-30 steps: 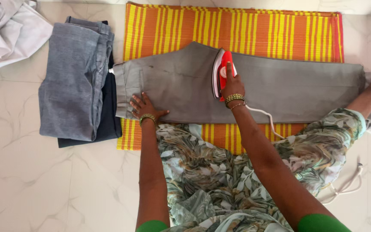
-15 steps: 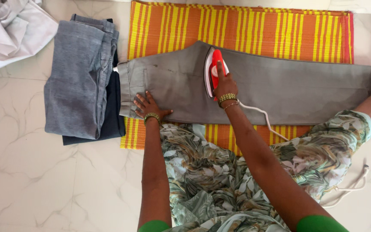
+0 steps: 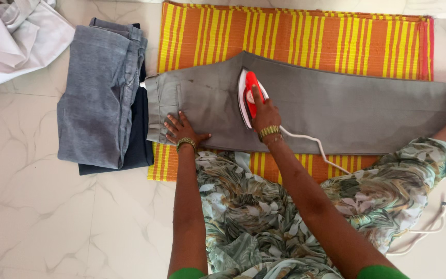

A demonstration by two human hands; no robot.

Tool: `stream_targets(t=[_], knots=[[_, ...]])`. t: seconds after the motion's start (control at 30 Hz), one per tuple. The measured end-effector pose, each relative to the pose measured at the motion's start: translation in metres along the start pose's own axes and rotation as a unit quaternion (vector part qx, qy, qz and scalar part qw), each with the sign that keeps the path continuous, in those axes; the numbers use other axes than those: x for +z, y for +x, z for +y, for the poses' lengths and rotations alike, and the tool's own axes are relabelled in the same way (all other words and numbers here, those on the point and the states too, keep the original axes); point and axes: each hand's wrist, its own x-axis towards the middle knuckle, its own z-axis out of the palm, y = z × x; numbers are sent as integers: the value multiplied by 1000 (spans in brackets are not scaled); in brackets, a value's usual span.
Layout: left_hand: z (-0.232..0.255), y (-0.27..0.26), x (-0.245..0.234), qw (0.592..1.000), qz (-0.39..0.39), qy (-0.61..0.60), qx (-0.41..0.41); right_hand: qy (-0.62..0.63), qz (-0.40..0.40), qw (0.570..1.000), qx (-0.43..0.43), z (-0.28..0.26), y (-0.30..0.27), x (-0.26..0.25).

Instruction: The person irons a pair of grey trousers laid out on a striped mat on the floor. They use a red electric iron to smooth the fabric, then fold the trousers and place them on a stack. Finally, they pick up a white shirt and begin ironing it.

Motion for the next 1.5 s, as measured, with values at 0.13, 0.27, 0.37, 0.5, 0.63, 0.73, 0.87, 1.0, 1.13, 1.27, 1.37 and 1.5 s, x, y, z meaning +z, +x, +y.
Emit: stream_targets(t=[0.13, 0.27, 0.37, 0.5, 0.63, 0.73, 0.87, 1.0, 1.13, 1.27, 1.37, 1.5], knots=[[0, -3, -2, 1000, 6, 4, 4, 14, -40, 999, 27, -10, 29, -14], [-3, 0, 5, 1000, 17, -4, 9, 13, -48, 999, 16, -11, 18, -18], [-5, 6, 10, 999, 32, -11, 13, 15, -61, 998, 10, -8, -12, -11], [-5, 6, 11, 1000, 26, -3, 9, 17, -63, 998, -13, 0, -68, -9], [-3, 5, 9, 1000, 23, -4, 11, 28, -91, 995, -29, 7, -106, -25], [-2, 3, 7, 1000, 23, -10, 9, 17, -74, 997, -20, 5, -107, -21], [-5, 0, 8, 1000, 26, -12, 11, 7, -7, 1000, 5, 2, -70, -3], [-8, 3, 8, 999, 29, -12, 17, -2, -28, 998, 49, 4, -30, -13], [-10, 9, 14, 999, 36, -10, 23, -12, -24, 999, 36, 31, -50, -20], [-12, 11, 16, 999, 30, -9, 19, -7, -32, 998, 53, 56, -79, -29], [-12, 11, 15, 999, 31, -4, 22, -11, -44, 994, 96, 64, -69, -36], [-11, 10, 15, 999, 33, 1, 18, -1, -6, 994, 105, 74, -28, -38]])
